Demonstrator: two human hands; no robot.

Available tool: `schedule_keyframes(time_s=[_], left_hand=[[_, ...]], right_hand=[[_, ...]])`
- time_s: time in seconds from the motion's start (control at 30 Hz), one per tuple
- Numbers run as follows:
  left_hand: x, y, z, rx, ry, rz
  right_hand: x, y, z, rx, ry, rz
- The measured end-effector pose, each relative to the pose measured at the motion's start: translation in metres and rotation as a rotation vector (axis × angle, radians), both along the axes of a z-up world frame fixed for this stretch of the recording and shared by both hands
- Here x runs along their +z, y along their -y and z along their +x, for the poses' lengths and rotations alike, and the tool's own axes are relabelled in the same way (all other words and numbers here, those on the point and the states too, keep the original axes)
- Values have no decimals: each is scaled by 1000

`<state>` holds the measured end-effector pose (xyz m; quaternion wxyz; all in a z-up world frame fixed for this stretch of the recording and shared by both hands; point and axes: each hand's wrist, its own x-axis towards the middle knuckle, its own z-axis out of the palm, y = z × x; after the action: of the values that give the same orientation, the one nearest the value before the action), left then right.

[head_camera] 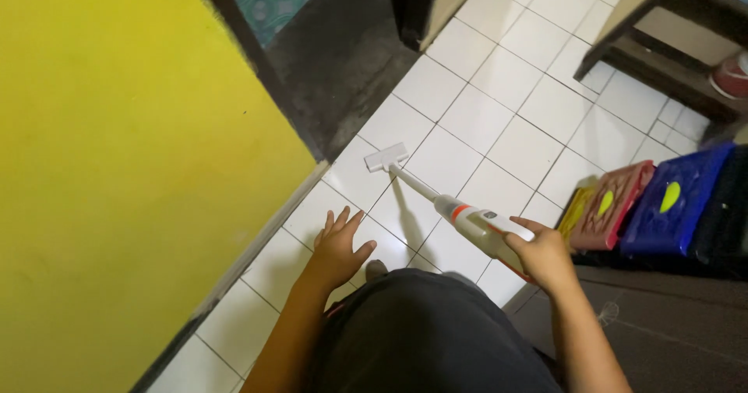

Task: The person vacuums the tiled floor across the room using a handheld vacuum cleaner.

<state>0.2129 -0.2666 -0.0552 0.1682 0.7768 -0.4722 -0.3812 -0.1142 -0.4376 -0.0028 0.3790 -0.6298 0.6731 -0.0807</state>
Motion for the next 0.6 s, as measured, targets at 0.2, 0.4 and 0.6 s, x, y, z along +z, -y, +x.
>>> schedule_keyframes(time_s=[0.2,0.4,0.6], left_hand=[[-2,11,14,-81,12,-49],[-14,3,16,-118,66,-39],[-14,18,10,-192,119,-1]], right_hand=[[-22,-9,27,-9,8,-59],[-36,16,59,-23,42,-47],[-62,37,82,-58,107,-6]])
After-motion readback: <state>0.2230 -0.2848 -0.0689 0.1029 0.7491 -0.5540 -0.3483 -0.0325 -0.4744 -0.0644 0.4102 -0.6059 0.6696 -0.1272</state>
